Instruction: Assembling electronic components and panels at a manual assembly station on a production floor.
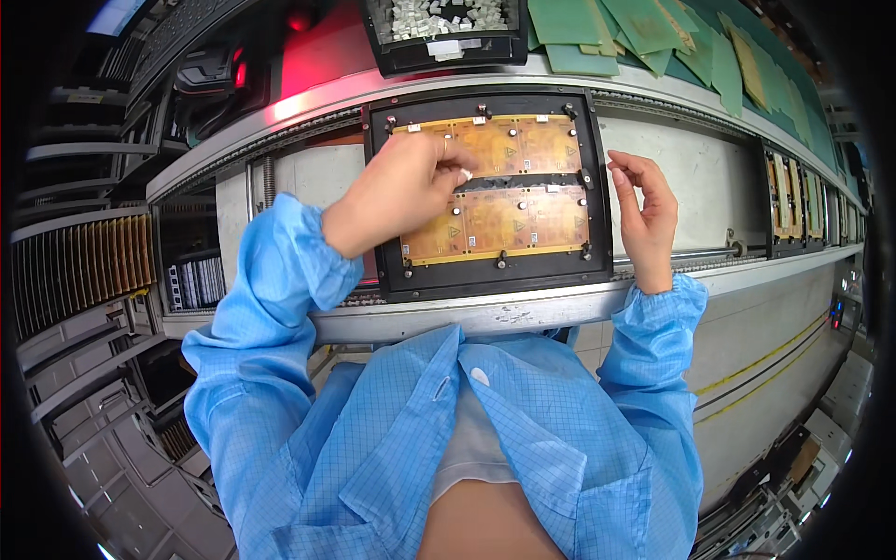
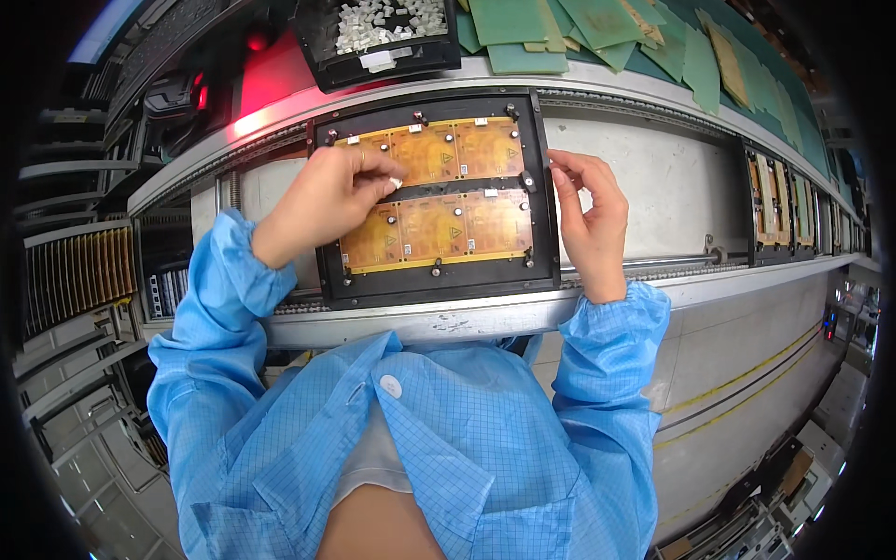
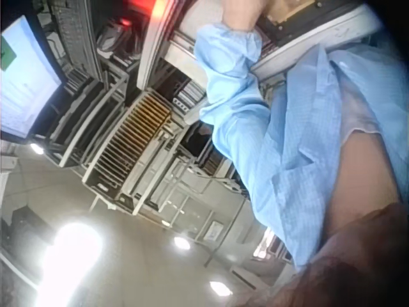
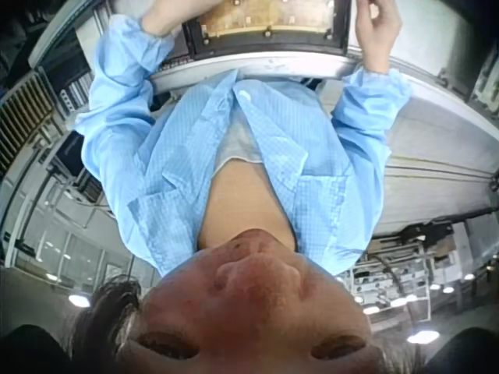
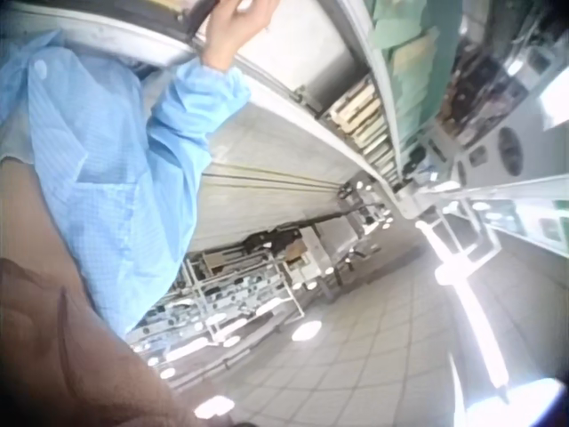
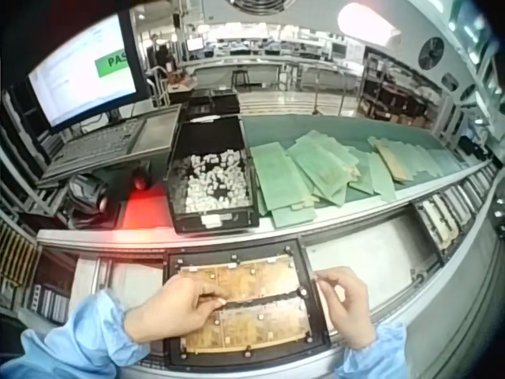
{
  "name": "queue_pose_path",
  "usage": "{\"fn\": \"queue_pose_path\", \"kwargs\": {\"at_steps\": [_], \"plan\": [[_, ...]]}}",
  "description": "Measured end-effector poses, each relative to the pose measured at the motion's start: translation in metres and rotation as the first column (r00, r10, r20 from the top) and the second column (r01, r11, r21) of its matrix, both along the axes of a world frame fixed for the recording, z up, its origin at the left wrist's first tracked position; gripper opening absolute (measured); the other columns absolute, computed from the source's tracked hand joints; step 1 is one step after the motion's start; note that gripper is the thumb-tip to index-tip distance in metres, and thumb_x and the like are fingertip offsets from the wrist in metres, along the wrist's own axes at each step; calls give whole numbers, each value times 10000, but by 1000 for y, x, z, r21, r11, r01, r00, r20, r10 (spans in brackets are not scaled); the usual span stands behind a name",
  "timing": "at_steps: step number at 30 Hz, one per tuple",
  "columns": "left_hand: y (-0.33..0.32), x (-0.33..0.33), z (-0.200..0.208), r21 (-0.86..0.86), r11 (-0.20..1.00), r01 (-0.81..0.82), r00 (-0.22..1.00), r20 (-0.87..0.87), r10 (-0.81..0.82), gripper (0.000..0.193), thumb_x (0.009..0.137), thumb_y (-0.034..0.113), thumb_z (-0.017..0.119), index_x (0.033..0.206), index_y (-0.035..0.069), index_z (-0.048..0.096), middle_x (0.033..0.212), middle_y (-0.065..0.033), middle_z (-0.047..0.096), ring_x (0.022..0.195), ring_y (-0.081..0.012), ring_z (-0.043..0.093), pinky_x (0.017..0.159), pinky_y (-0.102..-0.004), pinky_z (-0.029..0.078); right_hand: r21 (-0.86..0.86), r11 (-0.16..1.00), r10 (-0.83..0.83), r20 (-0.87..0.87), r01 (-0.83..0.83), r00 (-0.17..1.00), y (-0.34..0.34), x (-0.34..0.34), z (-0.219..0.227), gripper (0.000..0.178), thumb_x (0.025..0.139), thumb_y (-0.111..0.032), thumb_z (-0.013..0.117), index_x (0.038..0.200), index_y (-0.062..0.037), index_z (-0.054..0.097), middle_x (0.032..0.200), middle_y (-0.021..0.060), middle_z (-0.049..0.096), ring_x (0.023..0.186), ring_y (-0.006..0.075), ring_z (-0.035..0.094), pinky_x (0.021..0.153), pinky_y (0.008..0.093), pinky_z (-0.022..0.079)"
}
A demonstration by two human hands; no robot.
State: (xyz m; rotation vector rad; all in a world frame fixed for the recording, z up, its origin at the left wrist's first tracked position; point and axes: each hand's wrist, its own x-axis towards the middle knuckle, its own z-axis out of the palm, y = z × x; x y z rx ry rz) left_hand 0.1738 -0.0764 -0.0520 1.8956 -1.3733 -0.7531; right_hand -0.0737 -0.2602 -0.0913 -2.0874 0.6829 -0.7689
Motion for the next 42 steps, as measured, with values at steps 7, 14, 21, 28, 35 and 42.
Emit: {"fn": "queue_pose_path", "kwargs": {"at_steps": [7,14,21,28,35,42], "plan": [[1,-20,-4,46,999,-20,1000,-15,20,179,861,29,655,1017,-37,714,950,-167,716,842,-241,708,765,-327,567,80,995,-55,28,53,998,-3,-7,-7,212,1001,-54,574,1186,1,660,1080,59,665,1016,132,625,917,255,476],[-3,-32,-13,-16,999,30,994,107,-28,208,822,55,672,1009,-22,718,946,-198,680,880,-342,666,805,-397,550,78,996,-52,47,48,998,-4,-8,-9,208,999,-59,580,1180,3,663,1093,62,672,1018,134,631,914,258,482],[-7,-33,-18,-41,998,44,969,243,-33,151,832,45,706,971,-13,722,852,-135,672,750,-232,668,685,-324,547,-2,997,-77,117,78,990,-1,-3,-5,161,937,-10,634,1080,2,704,963,77,684,790,137,591,750,255,485],[-6,-30,-17,-72,994,86,969,237,-66,115,833,15,703,941,-23,712,865,-143,673,777,-258,679,704,-326,557,-35,997,-62,86,65,994,0,-4,-2,170,950,-7,615,1099,1,696,1001,81,682,854,140,604,785,257,487],[-9,-31,-18,-43,995,95,972,221,-83,96,836,9,698,926,-22,710,876,-147,671,806,-280,678,723,-337,557,-30,998,-63,24,64,998,2,-5,0,183,972,-19,599,1130,4,687,1046,73,681,922,124,619,838,249,490],[-8,-28,-20,-76,979,190,936,316,-157,108,853,12,675,957,-13,685,921,-156,663,910,-329,649,790,-378,539,-46,993,-109,31,110,994,0,-6,-6,192,980,-40,597,1146,-4,687,1017,56,674,872,112,603,819,249,484]]}}
